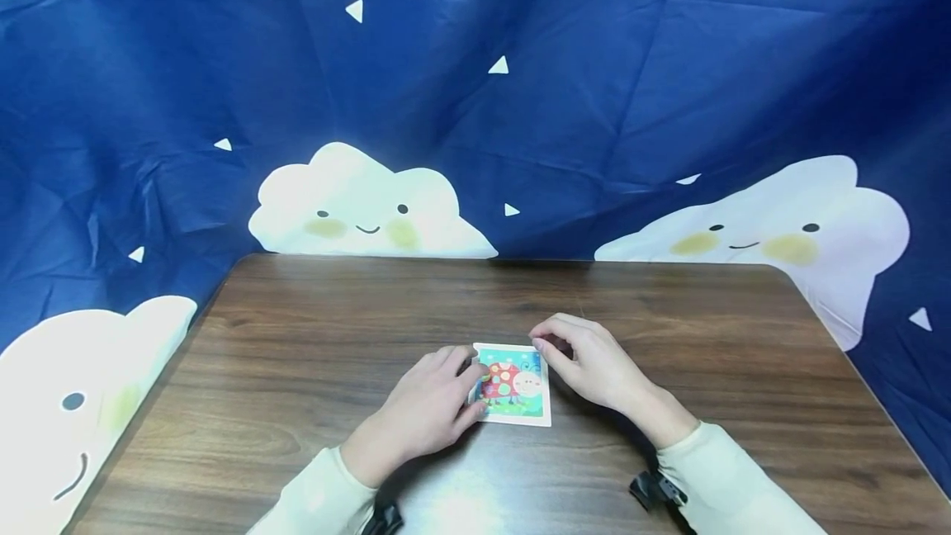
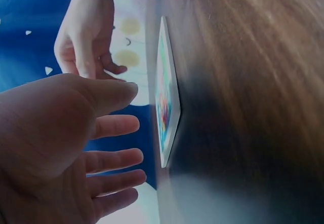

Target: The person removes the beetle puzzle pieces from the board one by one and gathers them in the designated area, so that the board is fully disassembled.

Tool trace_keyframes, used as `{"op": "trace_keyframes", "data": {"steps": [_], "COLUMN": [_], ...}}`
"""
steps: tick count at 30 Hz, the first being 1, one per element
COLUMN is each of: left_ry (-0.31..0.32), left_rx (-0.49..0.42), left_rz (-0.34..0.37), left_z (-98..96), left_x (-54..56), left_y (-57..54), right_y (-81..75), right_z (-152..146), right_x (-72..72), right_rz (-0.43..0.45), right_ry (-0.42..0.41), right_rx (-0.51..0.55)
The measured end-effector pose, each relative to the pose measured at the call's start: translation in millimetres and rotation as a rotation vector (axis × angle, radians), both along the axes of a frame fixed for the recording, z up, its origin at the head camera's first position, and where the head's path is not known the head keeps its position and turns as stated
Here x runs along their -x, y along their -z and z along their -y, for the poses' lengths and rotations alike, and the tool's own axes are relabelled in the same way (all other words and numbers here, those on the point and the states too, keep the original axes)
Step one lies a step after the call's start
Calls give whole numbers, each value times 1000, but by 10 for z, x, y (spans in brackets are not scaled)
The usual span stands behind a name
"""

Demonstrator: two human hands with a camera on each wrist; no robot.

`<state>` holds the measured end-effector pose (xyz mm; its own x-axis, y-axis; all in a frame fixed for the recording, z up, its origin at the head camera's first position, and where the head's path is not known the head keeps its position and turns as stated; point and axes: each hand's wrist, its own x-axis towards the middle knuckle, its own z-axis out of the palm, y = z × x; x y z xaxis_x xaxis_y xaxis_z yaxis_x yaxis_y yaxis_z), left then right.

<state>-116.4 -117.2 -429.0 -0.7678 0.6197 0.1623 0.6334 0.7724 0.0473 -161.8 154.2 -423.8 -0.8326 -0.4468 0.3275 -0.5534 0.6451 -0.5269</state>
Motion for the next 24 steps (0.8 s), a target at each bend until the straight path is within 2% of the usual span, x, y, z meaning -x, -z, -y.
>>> {"op": "trace_keyframes", "data": {"steps": [5,10,13,24], "left_ry": [-6,-43,-60,-78], "left_rx": [32,90,97,136], "left_rz": [34,131,166,157], "left_z": [-65,-123,-134,-162], "left_x": [-7,-20,-13,39], "left_y": [11,5,10,68], "right_y": [32,65,71,73], "right_z": [-6,-9,3,26], "right_x": [50,115,162,306], "right_rz": [1,34,61,186], "right_ry": [-40,-60,-74,-122], "right_rx": [-6,-9,4,2]}}
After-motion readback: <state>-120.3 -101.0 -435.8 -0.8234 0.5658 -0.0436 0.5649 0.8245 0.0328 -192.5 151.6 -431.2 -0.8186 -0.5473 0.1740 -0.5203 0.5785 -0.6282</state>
